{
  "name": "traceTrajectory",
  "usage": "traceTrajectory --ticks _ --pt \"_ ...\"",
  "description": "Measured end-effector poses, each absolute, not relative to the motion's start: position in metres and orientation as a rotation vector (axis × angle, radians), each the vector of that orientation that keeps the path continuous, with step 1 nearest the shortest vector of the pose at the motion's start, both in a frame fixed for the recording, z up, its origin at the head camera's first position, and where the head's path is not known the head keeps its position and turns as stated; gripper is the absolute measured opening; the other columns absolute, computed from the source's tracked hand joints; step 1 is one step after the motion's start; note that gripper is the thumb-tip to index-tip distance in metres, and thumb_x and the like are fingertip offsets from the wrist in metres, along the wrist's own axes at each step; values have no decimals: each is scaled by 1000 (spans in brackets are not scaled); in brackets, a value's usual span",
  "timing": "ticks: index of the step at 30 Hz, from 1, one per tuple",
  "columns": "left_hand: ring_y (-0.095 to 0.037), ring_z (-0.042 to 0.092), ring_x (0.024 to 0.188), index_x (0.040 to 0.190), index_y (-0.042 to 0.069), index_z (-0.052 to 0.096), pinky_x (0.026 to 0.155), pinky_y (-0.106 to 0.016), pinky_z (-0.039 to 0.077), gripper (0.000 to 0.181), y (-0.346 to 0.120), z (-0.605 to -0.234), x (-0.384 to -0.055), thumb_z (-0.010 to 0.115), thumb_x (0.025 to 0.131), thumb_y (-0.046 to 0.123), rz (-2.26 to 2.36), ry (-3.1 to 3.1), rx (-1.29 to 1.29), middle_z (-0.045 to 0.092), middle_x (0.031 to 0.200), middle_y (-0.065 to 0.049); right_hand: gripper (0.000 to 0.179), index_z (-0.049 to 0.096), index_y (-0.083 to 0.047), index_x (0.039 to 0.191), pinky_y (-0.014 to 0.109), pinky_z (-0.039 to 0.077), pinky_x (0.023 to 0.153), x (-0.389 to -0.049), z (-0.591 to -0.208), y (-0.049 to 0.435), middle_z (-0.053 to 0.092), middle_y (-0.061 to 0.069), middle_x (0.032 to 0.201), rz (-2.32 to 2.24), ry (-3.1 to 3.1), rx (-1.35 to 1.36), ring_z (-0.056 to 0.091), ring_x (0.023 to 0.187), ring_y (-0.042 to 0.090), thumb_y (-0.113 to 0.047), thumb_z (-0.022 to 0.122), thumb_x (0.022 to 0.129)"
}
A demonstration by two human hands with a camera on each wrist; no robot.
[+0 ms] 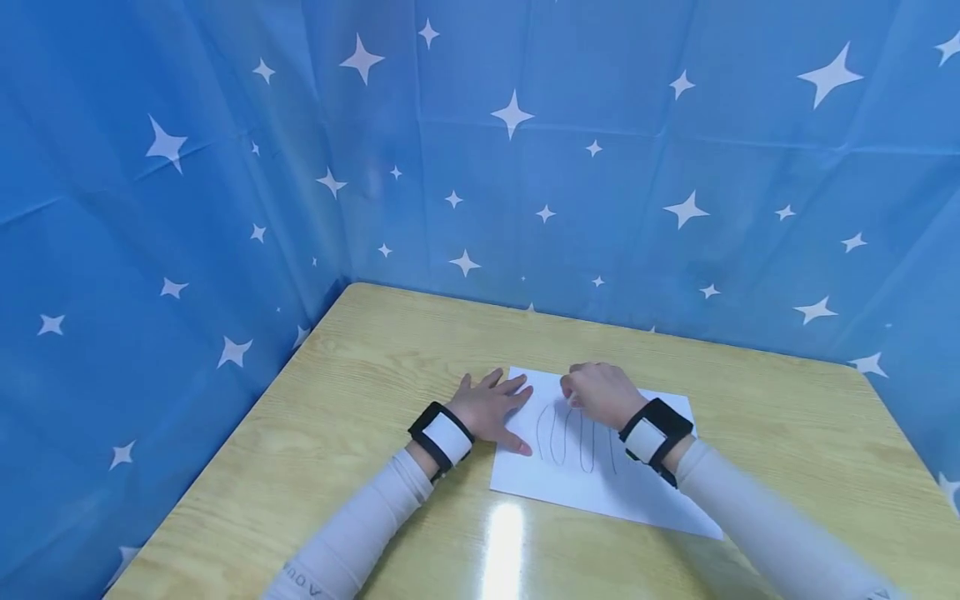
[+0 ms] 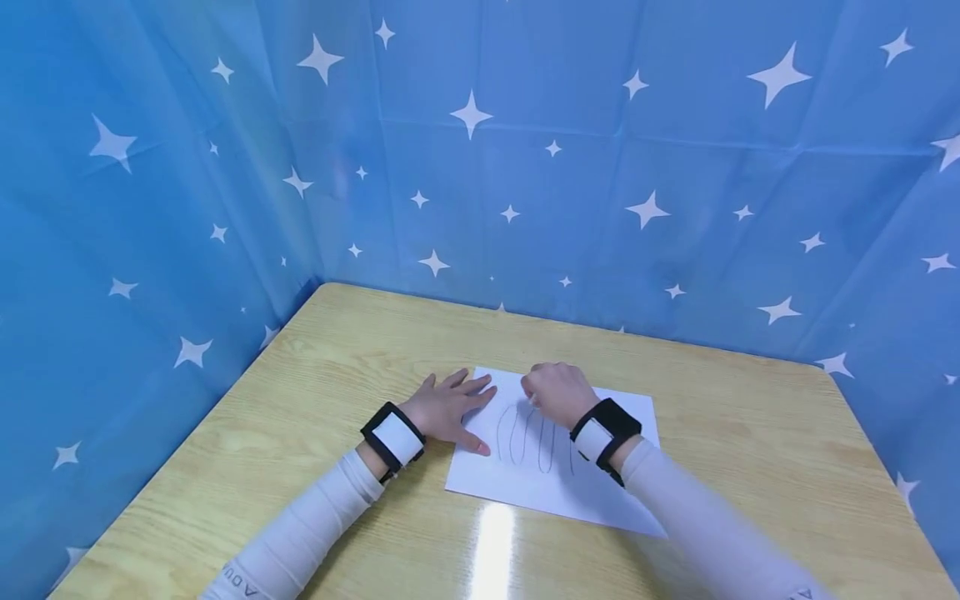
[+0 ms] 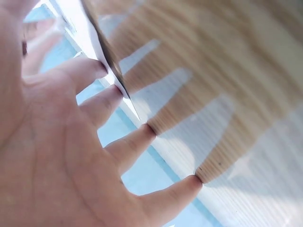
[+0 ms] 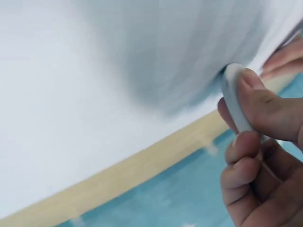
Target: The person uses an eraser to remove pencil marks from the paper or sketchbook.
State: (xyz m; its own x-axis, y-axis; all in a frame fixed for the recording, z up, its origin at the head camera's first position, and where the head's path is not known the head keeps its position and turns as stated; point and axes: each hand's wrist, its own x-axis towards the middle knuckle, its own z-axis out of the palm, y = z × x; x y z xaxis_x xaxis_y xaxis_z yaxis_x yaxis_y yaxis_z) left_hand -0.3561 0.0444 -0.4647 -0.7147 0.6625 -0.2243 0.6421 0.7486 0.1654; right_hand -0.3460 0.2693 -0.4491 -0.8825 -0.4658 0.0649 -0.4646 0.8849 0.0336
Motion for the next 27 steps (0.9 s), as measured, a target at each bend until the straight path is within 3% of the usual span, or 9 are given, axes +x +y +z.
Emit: traceTrajectory --ticks 6,15,23,27 --pt "-31 8 143 153 27 24 110 -70 14 101 43 -462 -360 60 72 75 89 2693 1008 15 161 4 10 75 -13 80 37 57 65 -338 -439 300 73 1 80 11 -3058 630 57 66 12 -10 81 73" --pt "-32 9 143 153 28 25 108 -72 17 110 49 -470 -348 62 64 80 112 2660 1043 15 162 4 16 77 -14 93 34 59 69 -346 -455 247 73 1 87 165 -3003 814 63 71 11 -13 78 78" --pt "-32 8 143 154 26 23 109 -71 17 115 47 -459 -354 65 61 79 81 2707 1024 15 162 3 10 75 -14 82 34 56 62 -330 -438 303 71 1 79 12 -3044 637 53 62 11 -9 79 75" --pt "-33 7 143 154 27 22 109 -71 16 114 47 -461 -353 65 62 79 96 2683 1020 14 162 2 10 75 -13 81 34 56 62 -328 -437 303 72 2 79 8 -3042 671 55 63 12 -8 80 74"
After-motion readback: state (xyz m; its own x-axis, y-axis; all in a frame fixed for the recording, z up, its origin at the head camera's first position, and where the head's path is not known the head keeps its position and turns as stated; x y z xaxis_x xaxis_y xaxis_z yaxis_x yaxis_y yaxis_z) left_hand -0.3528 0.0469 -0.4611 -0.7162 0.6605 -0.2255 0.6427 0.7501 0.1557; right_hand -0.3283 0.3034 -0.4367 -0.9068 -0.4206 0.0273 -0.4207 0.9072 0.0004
